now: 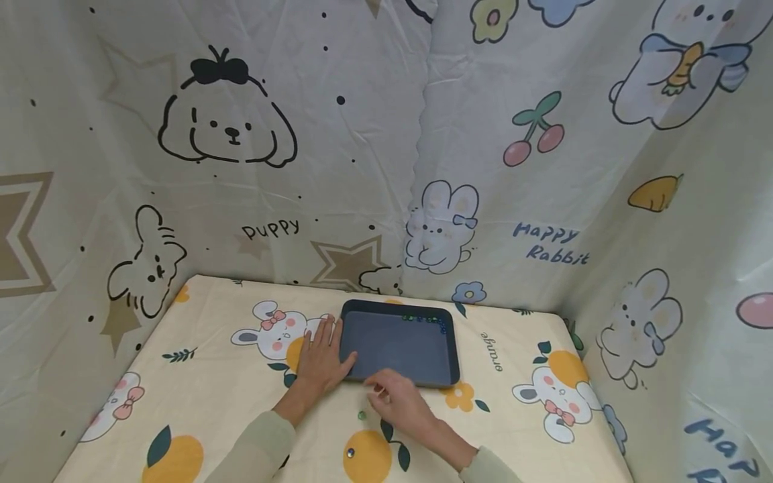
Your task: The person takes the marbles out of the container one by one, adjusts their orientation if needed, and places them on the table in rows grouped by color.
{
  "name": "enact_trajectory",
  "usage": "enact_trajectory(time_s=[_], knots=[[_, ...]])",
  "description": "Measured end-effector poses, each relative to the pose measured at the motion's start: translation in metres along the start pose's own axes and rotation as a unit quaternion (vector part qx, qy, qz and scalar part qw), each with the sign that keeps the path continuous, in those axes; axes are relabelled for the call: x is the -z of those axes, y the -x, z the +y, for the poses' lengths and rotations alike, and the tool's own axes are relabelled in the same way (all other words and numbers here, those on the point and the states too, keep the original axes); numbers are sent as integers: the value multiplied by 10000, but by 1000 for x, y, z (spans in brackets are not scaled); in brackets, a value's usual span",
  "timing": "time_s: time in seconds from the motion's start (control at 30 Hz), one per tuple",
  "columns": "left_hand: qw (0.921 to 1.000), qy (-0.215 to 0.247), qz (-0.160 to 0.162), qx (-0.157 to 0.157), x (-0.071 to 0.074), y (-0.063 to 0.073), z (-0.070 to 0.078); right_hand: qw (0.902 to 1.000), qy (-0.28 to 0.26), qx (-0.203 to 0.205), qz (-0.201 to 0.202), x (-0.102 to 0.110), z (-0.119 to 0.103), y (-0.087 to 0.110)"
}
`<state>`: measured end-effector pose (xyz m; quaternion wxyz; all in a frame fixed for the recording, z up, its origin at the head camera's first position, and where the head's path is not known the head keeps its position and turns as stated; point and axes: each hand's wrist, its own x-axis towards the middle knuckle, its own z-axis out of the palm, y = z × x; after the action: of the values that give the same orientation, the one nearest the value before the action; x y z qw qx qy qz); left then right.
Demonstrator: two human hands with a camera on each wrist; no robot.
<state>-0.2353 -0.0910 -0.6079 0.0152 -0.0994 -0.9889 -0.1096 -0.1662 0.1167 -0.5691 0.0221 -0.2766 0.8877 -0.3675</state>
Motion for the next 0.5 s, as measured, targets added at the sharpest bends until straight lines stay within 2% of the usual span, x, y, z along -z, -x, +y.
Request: enact_trajectory(time_s=[0.1,0.2,0.33,0.5], knots=[[10000,27,19,-12,-1,0,0,9976,288,96,620,21,13,-19],[10000,-1,2,35,-1,-1,1,9940,595,-41,915,40,30,-39],[10000,-21,-64,49,-1,-1,2,9874,1122,-410,1037,58,54,-61],[9998,-117,-112,89,0,0,2,9782,1675,-840,892,64,76,-83]])
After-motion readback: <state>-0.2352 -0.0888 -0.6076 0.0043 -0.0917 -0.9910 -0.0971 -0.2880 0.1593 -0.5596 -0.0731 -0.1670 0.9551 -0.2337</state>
